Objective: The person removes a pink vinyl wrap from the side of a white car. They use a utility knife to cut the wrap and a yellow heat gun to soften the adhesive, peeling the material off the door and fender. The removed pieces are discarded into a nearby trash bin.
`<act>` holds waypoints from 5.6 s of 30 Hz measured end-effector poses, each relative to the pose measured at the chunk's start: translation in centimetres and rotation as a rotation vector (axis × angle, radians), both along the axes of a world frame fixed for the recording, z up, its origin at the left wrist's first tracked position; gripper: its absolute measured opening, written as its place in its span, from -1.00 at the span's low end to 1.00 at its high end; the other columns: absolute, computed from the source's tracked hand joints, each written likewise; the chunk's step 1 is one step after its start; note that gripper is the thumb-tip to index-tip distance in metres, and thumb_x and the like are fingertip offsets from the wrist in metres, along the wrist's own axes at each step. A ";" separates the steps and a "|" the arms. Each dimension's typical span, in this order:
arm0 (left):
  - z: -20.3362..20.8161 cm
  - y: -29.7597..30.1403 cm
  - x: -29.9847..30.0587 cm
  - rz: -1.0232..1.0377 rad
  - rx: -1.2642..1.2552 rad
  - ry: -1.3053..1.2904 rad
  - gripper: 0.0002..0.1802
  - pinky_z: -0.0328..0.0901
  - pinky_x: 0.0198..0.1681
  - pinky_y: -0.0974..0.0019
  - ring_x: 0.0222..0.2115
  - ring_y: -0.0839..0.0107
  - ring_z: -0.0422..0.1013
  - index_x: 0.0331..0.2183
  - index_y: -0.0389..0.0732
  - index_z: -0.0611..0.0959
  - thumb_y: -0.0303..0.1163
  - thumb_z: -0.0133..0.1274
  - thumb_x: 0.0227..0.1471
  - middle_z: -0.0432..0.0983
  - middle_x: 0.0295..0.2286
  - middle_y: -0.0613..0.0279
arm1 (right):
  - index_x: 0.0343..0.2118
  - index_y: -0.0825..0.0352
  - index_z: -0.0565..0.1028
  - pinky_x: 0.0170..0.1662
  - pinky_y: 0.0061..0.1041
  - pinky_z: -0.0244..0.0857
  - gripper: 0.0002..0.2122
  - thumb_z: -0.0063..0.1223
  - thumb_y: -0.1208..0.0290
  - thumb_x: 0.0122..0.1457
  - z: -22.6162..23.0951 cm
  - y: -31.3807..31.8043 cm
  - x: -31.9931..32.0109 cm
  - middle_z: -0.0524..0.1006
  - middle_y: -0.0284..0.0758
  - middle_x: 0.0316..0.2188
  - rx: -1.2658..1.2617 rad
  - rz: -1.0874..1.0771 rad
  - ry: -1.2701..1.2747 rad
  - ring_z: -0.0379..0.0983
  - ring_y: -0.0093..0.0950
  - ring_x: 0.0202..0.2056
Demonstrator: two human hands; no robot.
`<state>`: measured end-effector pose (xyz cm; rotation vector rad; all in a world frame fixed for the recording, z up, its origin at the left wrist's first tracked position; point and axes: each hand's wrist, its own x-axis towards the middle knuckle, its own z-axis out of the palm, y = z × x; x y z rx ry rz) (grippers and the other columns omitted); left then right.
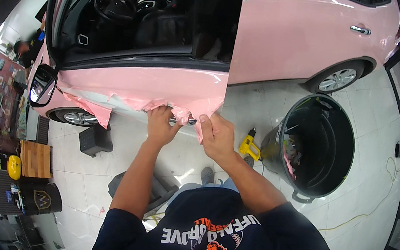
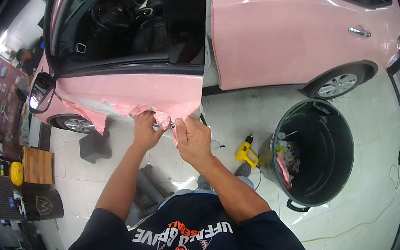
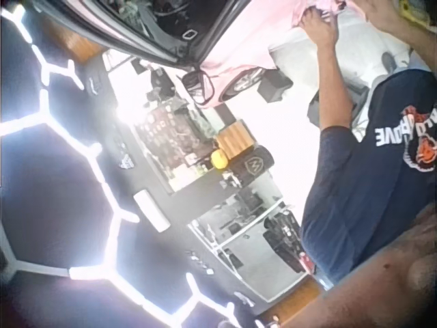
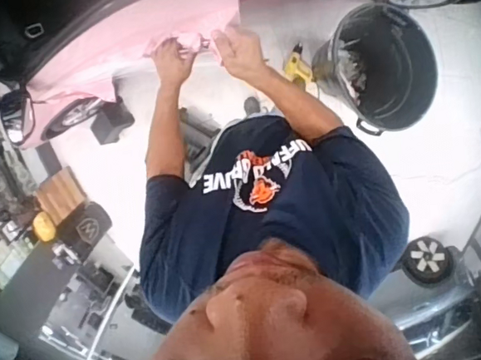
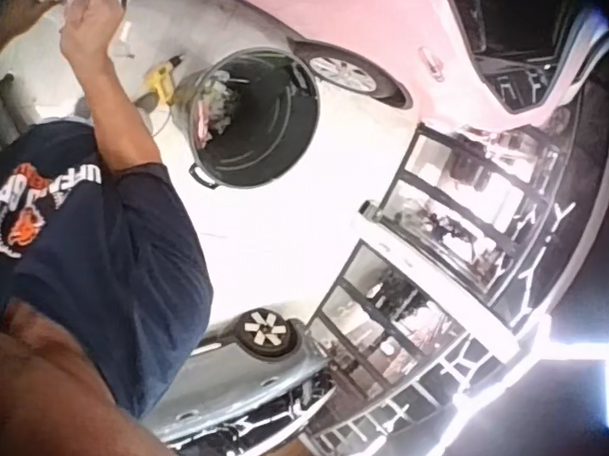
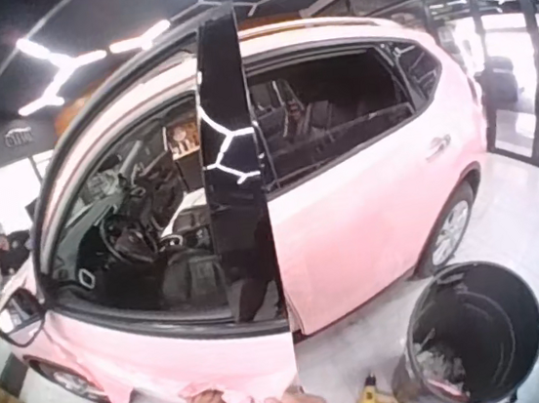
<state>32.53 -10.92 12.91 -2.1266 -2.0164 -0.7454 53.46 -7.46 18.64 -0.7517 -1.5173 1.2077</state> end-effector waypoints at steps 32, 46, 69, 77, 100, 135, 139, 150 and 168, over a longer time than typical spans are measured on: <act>3.5 1.8 -10.3 0.607 0.017 -1.715 -0.35 0.31 -0.07 0.09 -0.21 0.26 0.42 -0.02 -0.30 0.44 0.12 -0.06 0.16 0.44 -0.14 0.10 | -0.06 0.42 0.37 -0.13 -0.52 0.32 -0.73 -0.02 0.39 0.25 -3.2 9.2 4.6 0.44 -0.29 -0.29 -0.120 0.384 -0.124 0.40 -0.52 -0.26; -0.3 2.9 -12.1 0.365 0.076 -1.825 -0.61 0.43 -0.25 0.20 -0.38 0.32 0.49 -0.24 -0.30 0.53 -0.11 -0.09 0.22 0.52 -0.38 0.17 | 0.00 0.42 0.37 0.10 -0.41 0.21 -0.73 -0.09 0.50 0.26 5.2 11.1 1.3 0.37 -0.16 -0.01 0.478 -0.530 -0.315 0.32 -0.39 0.03; -1.3 6.5 -21.4 0.192 0.188 -1.963 -0.67 0.29 -0.05 0.15 -0.36 0.38 0.38 -0.46 -0.09 0.45 -0.10 -0.12 0.26 0.36 -0.55 0.33 | -0.22 0.41 0.51 -0.29 -0.51 0.37 -0.77 -0.11 0.36 0.25 0.9 18.3 2.3 0.52 -0.31 -0.40 -0.610 -0.017 0.013 0.44 -0.52 -0.34; 8.3 6.9 -14.7 0.673 0.195 -0.184 -0.63 0.28 -0.07 0.22 -0.21 0.29 0.40 -0.17 -0.39 0.52 -0.23 -0.09 0.23 0.47 -0.25 0.09 | -0.21 0.46 0.51 -0.23 -0.58 0.33 -0.77 -0.11 0.42 0.21 0.2 17.2 2.6 0.54 -0.29 -0.35 -0.668 0.216 0.167 0.45 -0.56 -0.30; 13.5 22.1 -4.3 0.015 -0.287 -0.415 -0.53 0.27 -0.12 0.40 -0.23 0.49 0.42 -0.19 -0.31 0.62 -0.05 0.00 0.16 0.55 -0.27 0.23 | -0.55 0.46 0.51 -0.36 -0.33 0.37 -0.69 -0.02 0.26 0.14 2.6 13.6 5.0 0.56 -0.17 -0.63 -0.287 0.299 -0.387 0.51 -0.20 -0.55; 16.5 21.2 0.0 0.296 -0.313 -0.096 -0.52 0.33 -0.21 0.17 -0.33 -0.09 0.49 -0.30 -0.39 0.63 -0.09 0.05 0.00 0.56 -0.41 -0.20 | -0.48 0.44 0.48 -0.52 -0.45 0.27 -0.91 0.04 0.55 0.14 1.7 5.1 0.6 0.46 -0.19 -0.63 0.083 -0.129 -0.037 0.43 -0.34 -0.59; 15.7 20.8 -1.0 0.214 -0.258 -0.095 -0.49 0.32 -0.22 0.14 -0.32 -0.13 0.48 -0.30 -0.41 0.61 -0.07 0.03 0.01 0.54 -0.41 -0.24 | -0.39 0.43 0.48 -0.44 -0.36 0.29 -0.92 0.05 0.52 0.11 0.4 4.4 2.6 0.44 -0.18 -0.57 0.080 -0.134 -0.080 0.44 -0.29 -0.44; 15.3 21.4 -0.7 0.134 -0.219 -0.138 -0.48 0.31 -0.28 0.17 -0.38 -0.11 0.47 -0.32 -0.42 0.59 -0.06 -0.05 0.07 0.51 -0.45 -0.25 | -0.14 0.39 0.53 -0.28 -0.42 0.30 -0.76 0.01 0.57 0.11 -1.7 9.2 4.2 0.49 -0.27 -0.36 0.138 -0.145 -0.041 0.41 -0.33 -0.36; 15.1 21.9 -1.3 0.088 -0.187 -0.115 -0.51 0.29 -0.31 0.13 -0.39 -0.10 0.49 -0.32 -0.44 0.58 -0.12 -0.12 0.05 0.53 -0.47 -0.23 | -0.02 0.38 0.48 -0.10 -0.40 0.30 -0.60 -0.05 0.71 0.01 -2.6 7.2 2.5 0.48 -0.22 -0.20 0.125 -0.182 0.026 0.36 -0.27 -0.16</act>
